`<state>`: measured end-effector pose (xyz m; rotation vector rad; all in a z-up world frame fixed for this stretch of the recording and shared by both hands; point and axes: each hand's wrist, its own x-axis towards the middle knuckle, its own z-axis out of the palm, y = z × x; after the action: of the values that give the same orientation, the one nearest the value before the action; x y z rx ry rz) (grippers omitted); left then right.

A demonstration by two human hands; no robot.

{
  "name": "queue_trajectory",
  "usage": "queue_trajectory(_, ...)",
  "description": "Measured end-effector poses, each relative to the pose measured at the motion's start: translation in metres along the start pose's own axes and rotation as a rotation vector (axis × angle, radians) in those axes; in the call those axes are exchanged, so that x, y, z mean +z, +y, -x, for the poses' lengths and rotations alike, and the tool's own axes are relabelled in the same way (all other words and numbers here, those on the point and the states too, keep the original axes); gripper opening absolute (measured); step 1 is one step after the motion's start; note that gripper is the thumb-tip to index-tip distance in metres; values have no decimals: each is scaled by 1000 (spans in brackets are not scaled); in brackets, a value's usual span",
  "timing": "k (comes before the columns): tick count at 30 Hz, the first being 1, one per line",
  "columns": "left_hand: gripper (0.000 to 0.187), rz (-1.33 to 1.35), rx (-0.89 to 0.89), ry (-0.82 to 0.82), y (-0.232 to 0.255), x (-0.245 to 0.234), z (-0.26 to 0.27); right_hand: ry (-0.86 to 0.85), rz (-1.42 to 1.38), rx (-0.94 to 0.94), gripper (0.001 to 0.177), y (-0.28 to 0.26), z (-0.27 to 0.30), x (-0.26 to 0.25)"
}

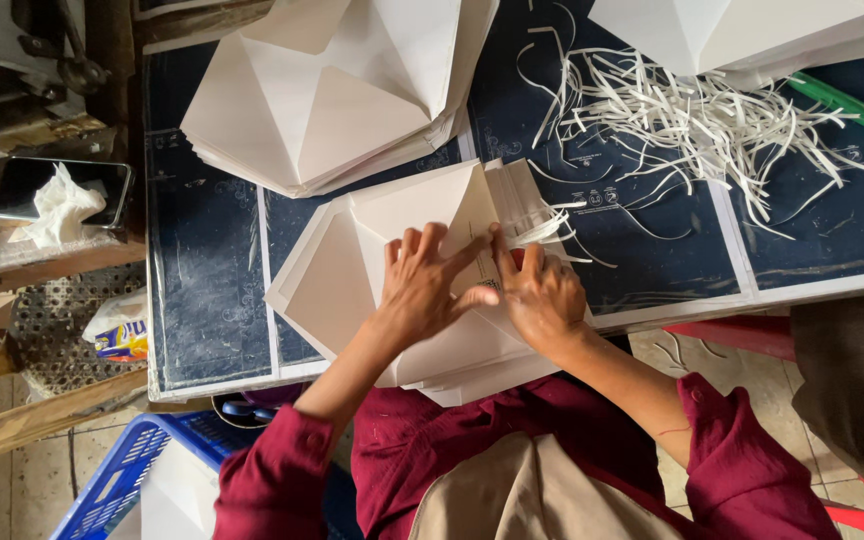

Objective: The person assembles white paper boxes by folding the flaps and securing them with white paper strips. They work at a table, handling the boxes and strips by hand, and place the finished items into a blue basket.

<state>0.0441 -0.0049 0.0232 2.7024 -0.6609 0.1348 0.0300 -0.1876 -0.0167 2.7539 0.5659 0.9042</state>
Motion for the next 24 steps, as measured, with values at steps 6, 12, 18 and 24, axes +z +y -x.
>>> queue_trajectory(6,73,-100,-91,-22,-24,25,-46,-64,-96,-27,40,1,3,0)
queue_trajectory(12,61,-300,8,275,-71,42,-77,49,-28,-45,47,5,-5,-7)
queue_trajectory(18,141,-391,-458,189,-122,-7,-74,-99,-12,-10,73,-1,14,13)
queue_trajectory(24,71,-300,-211,352,-73,-31,-38,-20,-136,-3,54,5,5,4)
